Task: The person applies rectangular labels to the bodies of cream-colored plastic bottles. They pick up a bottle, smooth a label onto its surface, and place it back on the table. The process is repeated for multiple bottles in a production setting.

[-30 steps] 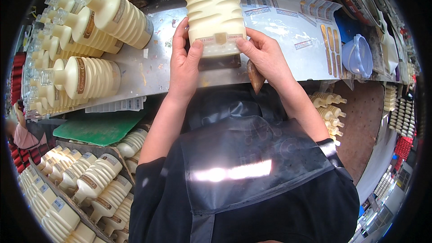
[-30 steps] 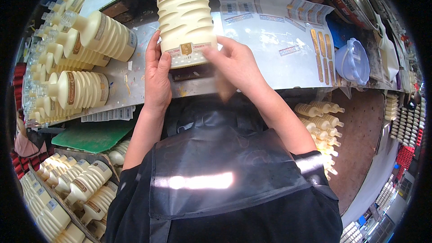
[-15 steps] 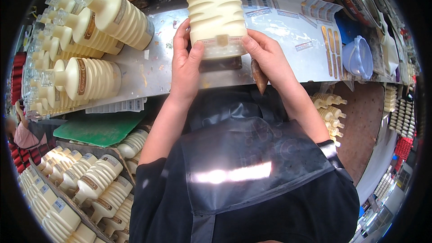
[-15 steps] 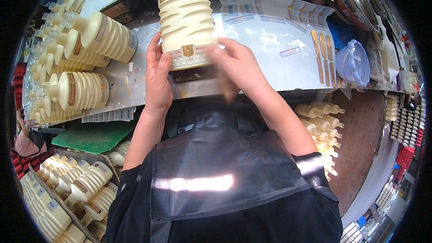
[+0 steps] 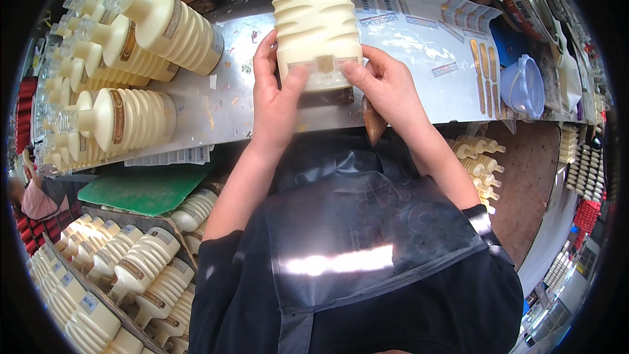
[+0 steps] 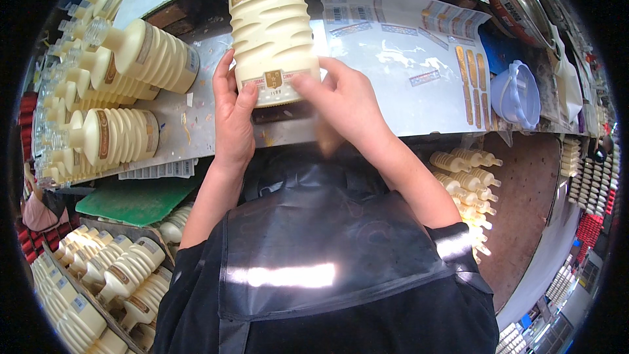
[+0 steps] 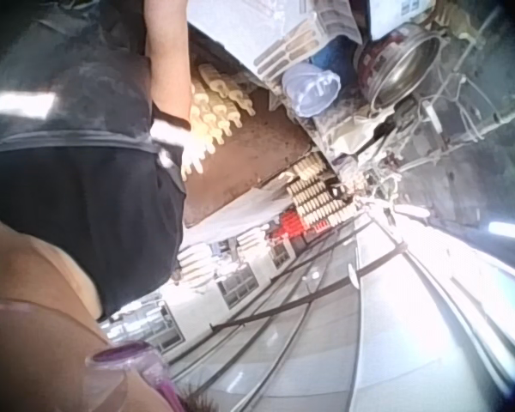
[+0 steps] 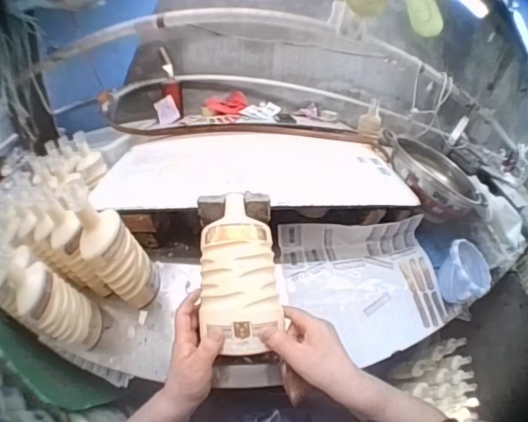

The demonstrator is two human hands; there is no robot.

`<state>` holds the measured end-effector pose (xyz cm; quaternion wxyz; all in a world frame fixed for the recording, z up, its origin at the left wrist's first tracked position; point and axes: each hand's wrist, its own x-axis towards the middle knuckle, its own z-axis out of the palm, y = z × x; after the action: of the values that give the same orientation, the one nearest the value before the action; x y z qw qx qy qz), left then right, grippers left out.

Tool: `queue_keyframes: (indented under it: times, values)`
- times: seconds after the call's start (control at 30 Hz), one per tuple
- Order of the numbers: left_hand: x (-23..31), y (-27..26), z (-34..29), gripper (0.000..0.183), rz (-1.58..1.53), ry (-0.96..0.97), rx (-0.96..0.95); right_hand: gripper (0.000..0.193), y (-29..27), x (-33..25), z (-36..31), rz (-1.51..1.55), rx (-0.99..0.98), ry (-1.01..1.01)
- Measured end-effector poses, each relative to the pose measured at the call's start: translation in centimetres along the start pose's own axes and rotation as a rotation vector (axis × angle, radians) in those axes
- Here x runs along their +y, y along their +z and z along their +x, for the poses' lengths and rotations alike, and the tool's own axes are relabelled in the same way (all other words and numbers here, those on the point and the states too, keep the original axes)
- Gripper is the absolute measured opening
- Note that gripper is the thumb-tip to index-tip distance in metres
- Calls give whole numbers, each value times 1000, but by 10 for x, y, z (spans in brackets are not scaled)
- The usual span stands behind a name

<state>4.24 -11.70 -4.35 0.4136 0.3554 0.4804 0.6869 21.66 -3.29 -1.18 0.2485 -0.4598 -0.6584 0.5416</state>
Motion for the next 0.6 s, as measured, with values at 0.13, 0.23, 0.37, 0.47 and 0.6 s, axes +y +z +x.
queue_keyframes:
  times: [0.13,0.23,0.37,0.47,0.6]
  values:
    - [0,0,-1,70,4,0,2,53,0,-6,-1,-52,7,28]
    - [0,0,-1,69,-7,-1,3,53,0,-8,-2,-58,17,30]
    - [0,0,0,69,-2,0,-1,54,0,-8,-2,-34,-16,42]
    - [-1,-1,-1,70,-3,8,-4,55,0,-8,-4,-27,-32,53]
    - [-5,-4,-3,72,-6,19,-23,54,1,-9,-4,-48,-16,65]
